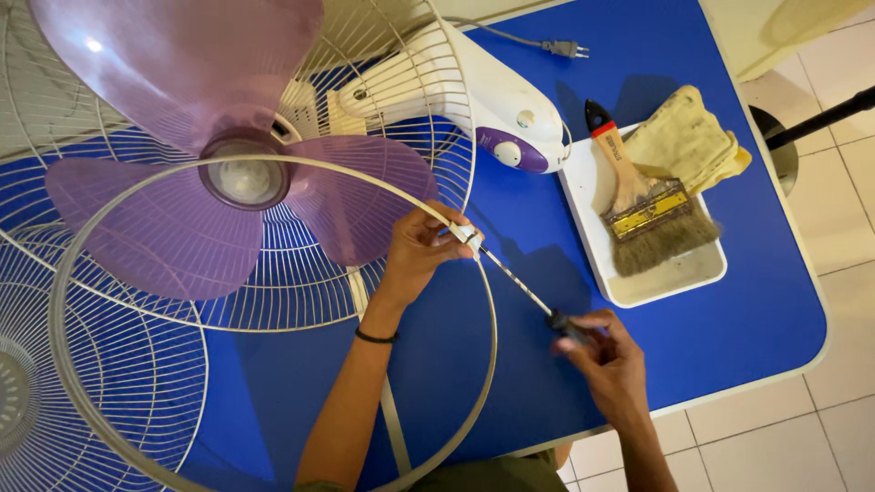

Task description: The person cleans the fan cage with a brush, then reattaches the front and rear cages to the fan. They use a screwdriver to tighten the cage fastener, completing the assembly.

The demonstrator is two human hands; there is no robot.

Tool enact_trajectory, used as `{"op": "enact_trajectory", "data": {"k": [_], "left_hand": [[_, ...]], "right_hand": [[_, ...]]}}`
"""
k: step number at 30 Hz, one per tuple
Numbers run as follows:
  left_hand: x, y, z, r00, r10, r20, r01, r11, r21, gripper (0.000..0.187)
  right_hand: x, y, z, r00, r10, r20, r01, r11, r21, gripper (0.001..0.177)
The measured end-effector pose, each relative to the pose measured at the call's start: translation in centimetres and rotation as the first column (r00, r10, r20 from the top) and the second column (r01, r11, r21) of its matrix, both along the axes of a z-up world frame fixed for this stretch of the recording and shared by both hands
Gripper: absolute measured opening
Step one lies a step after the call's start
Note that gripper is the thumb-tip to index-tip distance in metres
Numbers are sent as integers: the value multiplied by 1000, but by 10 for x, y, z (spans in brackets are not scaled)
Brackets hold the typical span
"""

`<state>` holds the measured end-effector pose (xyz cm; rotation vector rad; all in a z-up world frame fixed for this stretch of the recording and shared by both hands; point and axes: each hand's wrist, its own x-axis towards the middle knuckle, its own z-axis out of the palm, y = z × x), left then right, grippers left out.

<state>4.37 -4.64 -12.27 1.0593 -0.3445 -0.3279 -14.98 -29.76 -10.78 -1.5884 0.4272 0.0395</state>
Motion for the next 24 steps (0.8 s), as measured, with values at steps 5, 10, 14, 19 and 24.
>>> {"op": "enact_trajectory", "data": {"k": [5, 10, 14, 19, 24], "left_hand": [[0, -1, -2, 1000, -17, -25, 17, 1000, -7, 34], [0, -4, -1, 999, 12, -32, -12, 1000, 20, 35], [1, -5, -1, 999, 25, -49, -25, 1000, -3, 35], [5, -5, -1, 998, 57, -31, -58, 998, -12, 37], [5, -5, -1, 999, 39, -9, -39, 999, -15, 34]], "right_hand": [[-3, 5, -9, 984, -87, -153, 63, 985, -161, 22], [-4, -2, -13, 974, 19, -226, 3, 996, 95, 24], [-7, -4, -17, 994, 50, -93, -53, 998, -21, 48], [-6, 4, -21, 994, -8, 107, -1, 996, 87, 35], [-3, 9, -16, 998, -48, 42, 49, 998, -33, 14]]}}
